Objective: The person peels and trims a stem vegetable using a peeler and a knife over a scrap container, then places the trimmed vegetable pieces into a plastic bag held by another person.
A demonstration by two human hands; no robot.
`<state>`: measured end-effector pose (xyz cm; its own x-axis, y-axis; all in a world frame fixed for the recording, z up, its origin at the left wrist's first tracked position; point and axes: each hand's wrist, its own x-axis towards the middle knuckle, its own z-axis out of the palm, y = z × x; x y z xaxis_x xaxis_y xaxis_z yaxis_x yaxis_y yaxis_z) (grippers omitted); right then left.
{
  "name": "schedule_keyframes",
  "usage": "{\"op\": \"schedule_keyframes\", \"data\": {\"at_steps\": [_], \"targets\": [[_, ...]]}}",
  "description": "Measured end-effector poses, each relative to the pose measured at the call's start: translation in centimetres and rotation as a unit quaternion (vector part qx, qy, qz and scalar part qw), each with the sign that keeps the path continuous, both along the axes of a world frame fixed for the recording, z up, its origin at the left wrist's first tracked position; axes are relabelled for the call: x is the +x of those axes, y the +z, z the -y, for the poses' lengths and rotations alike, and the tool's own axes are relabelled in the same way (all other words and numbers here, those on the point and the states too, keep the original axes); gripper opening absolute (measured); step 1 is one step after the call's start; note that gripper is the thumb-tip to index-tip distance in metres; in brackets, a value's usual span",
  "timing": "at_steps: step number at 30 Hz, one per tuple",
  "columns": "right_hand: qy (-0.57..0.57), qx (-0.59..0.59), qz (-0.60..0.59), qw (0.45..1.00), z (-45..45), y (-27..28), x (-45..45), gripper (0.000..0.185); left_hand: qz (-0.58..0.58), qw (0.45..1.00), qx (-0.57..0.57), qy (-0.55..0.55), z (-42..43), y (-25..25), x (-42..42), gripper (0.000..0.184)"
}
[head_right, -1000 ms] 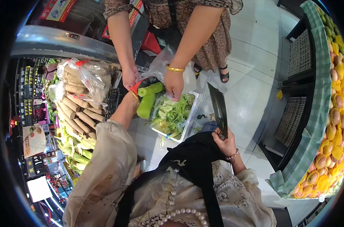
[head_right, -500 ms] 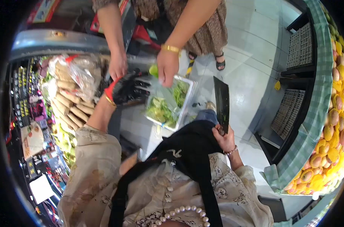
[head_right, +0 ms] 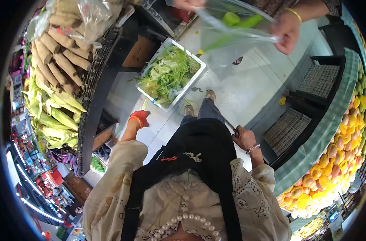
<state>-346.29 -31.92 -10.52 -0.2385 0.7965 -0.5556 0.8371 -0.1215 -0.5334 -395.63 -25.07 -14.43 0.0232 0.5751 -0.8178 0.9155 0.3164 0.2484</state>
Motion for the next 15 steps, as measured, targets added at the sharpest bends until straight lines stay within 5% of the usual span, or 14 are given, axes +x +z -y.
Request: {"op": "schedule_keyframes", "data": {"at_steps": [2, 4, 6, 8, 12, 15], "targets": [[0.027, -0.020, 0.013, 0.999, -1.1, 0.8, -1.5, 0.029, 0.140, 0.947, -0.013, 0.288, 1.0, 2.1, 0.8, 0.064], [0.037, -0.035, 0.023, 0.998, -2.1, 1.0, -4.4, 0.031, 0.351, 0.777, -0.030, 0.521, 3.5, 0.5, 0.2, 0.067], [0.046, -0.043, 0.030, 0.998, -3.1, 0.6, -7.5, 0.033, 0.168, 0.937, 0.119, 0.283, 5.6, -2.1, 1.2, 0.065], [0.054, -0.045, 0.039, 0.997, -3.5, -0.4, -10.2, 0.036, 0.119, 0.973, 0.126, 0.154, 7.5, -5.3, 1.5, 0.063], [0.055, -0.062, 0.044, 0.996, -4.3, -1.3, -14.3, 0.035, 0.200, 0.959, 0.053, 0.195, 10.7, -12.1, 1.1, 0.064], [0.075, -0.060, 0.045, 0.994, -3.9, -3.7, -15.5, 0.032, 0.200, 0.952, 0.047, 0.228, 12.5, -12.2, 1.1, 0.058]]}}
